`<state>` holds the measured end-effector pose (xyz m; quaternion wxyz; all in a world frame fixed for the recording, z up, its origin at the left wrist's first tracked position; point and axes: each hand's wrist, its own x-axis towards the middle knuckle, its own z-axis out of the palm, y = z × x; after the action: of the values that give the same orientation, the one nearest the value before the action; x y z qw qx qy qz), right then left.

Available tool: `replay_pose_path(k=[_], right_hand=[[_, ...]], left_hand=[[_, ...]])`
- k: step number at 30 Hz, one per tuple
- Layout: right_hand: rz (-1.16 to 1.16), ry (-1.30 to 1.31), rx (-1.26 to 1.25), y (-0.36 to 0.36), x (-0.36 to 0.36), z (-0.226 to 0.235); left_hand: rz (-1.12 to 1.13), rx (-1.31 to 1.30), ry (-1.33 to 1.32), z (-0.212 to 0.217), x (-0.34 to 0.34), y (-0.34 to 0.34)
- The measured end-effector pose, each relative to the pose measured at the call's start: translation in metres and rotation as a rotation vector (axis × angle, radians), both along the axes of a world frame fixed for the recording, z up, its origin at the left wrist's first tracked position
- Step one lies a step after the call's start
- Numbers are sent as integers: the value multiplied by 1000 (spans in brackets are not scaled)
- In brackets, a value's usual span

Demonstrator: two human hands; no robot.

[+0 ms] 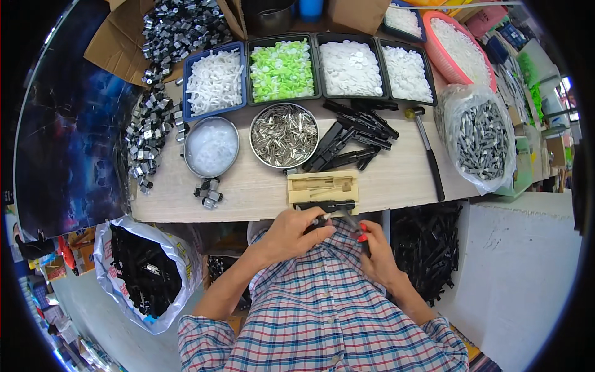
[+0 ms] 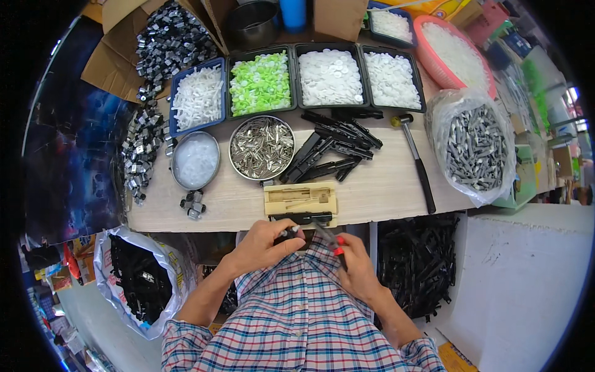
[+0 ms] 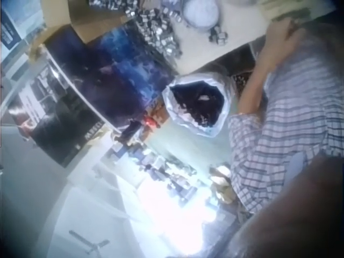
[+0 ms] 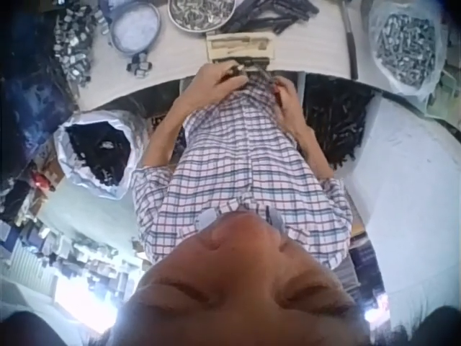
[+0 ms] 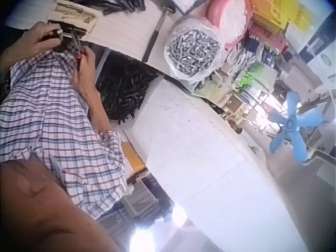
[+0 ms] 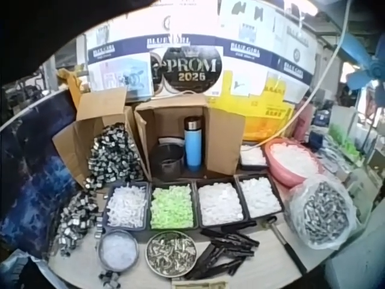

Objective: The recorder is assembling small components using a wooden jig, pliers, and a mallet.

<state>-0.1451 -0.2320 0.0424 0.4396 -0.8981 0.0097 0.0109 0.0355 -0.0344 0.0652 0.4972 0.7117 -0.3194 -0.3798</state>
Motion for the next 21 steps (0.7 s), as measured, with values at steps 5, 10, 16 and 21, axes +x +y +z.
replay_pose_path(k=[5, 10, 16, 21], right_hand=[[-321, 63, -130, -4, -27, -16], [-341, 72, -90, -1, -24, -17], [-289, 76, -55, -1, -12, 1], [-219, 19, -128, -1, -7, 8]], left_hand=[[91, -135, -408, -4, 5, -19], [10, -128, -758, -4, 10, -44], [-164, -23, -1147, -10, 10, -51], [-80, -120, -1312, -6, 9, -51]])
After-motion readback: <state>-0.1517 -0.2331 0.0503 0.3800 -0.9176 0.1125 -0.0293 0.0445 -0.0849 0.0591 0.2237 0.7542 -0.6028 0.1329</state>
